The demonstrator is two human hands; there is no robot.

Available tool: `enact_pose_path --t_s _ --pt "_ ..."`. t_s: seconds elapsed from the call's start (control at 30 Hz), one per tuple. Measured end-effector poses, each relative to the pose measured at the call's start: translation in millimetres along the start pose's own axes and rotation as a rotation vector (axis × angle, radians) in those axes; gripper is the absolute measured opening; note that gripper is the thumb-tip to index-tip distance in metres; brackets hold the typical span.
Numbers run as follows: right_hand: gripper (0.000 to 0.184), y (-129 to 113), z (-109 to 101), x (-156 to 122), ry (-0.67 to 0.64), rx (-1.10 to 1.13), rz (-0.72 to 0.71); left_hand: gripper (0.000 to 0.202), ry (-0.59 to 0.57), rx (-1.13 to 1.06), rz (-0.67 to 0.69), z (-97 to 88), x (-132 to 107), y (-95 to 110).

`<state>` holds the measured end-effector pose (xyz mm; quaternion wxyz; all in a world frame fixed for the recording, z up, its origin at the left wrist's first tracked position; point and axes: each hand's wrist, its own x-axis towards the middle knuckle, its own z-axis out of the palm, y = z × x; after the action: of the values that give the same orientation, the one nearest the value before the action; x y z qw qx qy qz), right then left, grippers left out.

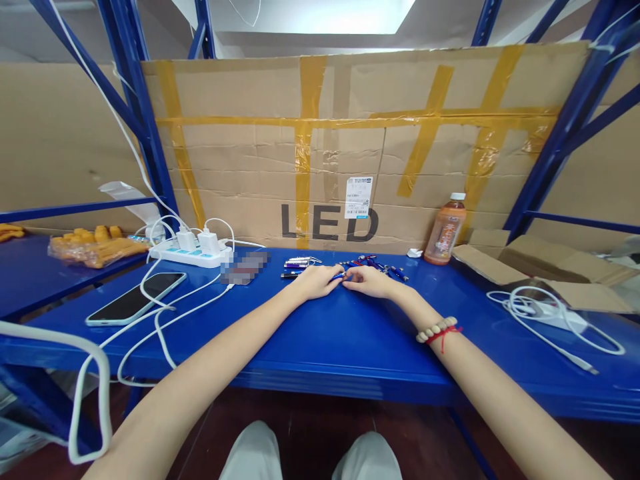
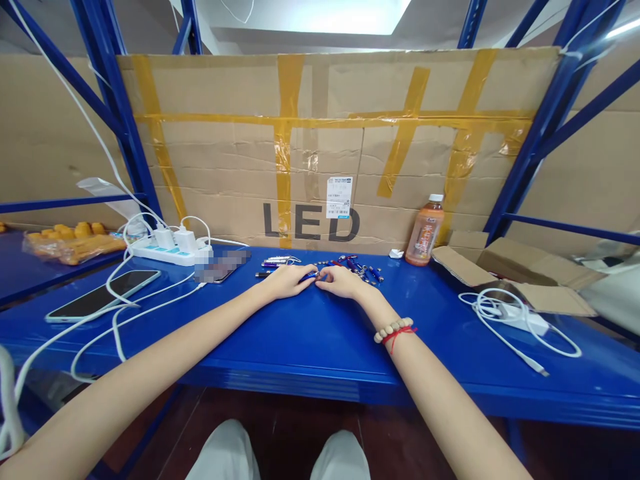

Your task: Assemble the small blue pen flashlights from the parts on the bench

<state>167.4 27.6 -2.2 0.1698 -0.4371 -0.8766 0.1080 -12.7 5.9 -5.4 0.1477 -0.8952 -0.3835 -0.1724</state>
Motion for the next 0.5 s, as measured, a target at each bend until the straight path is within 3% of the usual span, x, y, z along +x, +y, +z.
enact_pose_path --t_s 0.5 --pt "0.023 -2.1 -1.5 -1.5 -0.011 0.044 0.008 0.027 -0.009 0.011 -0.026 -3.4 -0.1 2.8"
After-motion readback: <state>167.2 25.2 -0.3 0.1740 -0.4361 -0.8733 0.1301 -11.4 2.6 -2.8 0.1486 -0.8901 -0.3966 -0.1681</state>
